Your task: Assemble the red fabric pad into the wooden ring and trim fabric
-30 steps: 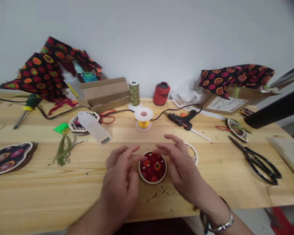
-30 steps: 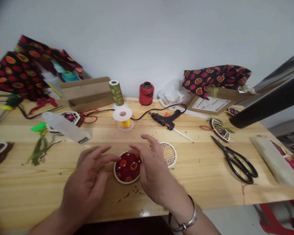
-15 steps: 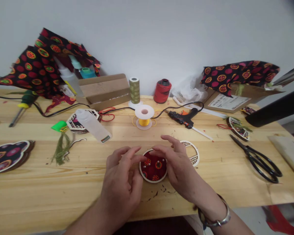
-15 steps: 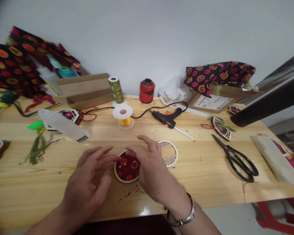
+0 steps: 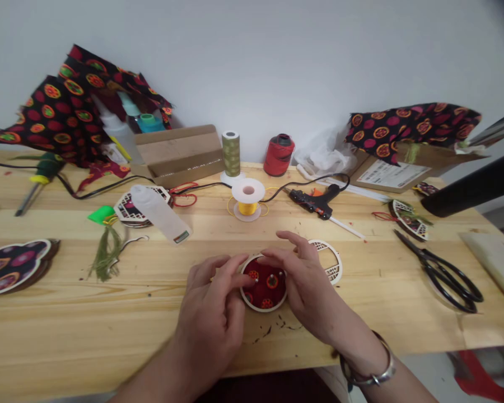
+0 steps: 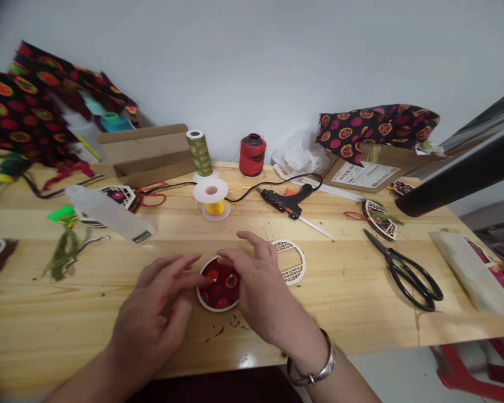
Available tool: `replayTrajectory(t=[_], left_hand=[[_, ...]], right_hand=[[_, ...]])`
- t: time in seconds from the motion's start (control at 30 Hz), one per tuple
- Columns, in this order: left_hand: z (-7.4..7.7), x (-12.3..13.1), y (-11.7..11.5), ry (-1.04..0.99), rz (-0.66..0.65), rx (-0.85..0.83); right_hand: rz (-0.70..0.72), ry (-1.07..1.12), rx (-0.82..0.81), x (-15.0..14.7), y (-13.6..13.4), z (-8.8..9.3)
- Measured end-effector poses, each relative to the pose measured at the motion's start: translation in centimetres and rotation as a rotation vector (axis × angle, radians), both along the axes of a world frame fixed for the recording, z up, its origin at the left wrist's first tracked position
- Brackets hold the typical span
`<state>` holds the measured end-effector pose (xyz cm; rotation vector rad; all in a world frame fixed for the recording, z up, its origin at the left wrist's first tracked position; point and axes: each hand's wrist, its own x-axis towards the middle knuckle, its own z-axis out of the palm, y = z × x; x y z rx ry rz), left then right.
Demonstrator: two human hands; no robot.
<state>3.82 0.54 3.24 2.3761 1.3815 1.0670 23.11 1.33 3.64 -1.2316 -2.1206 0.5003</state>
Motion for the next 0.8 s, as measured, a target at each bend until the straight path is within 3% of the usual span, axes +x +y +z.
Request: replayTrajectory(t=[0.5, 0.8], left_hand=[[-0.13, 0.02, 0.05, 0.007, 0.001, -0.006], [-0.02, -0.03, 0.06, 0.018, -0.011, -0.002]], right_hand=[[-0.006, 0.008, -0.001, -0.06, 0.04, 0.02], [-0.070, 0.145, 0.013, 0.75, -0.88, 0.89]])
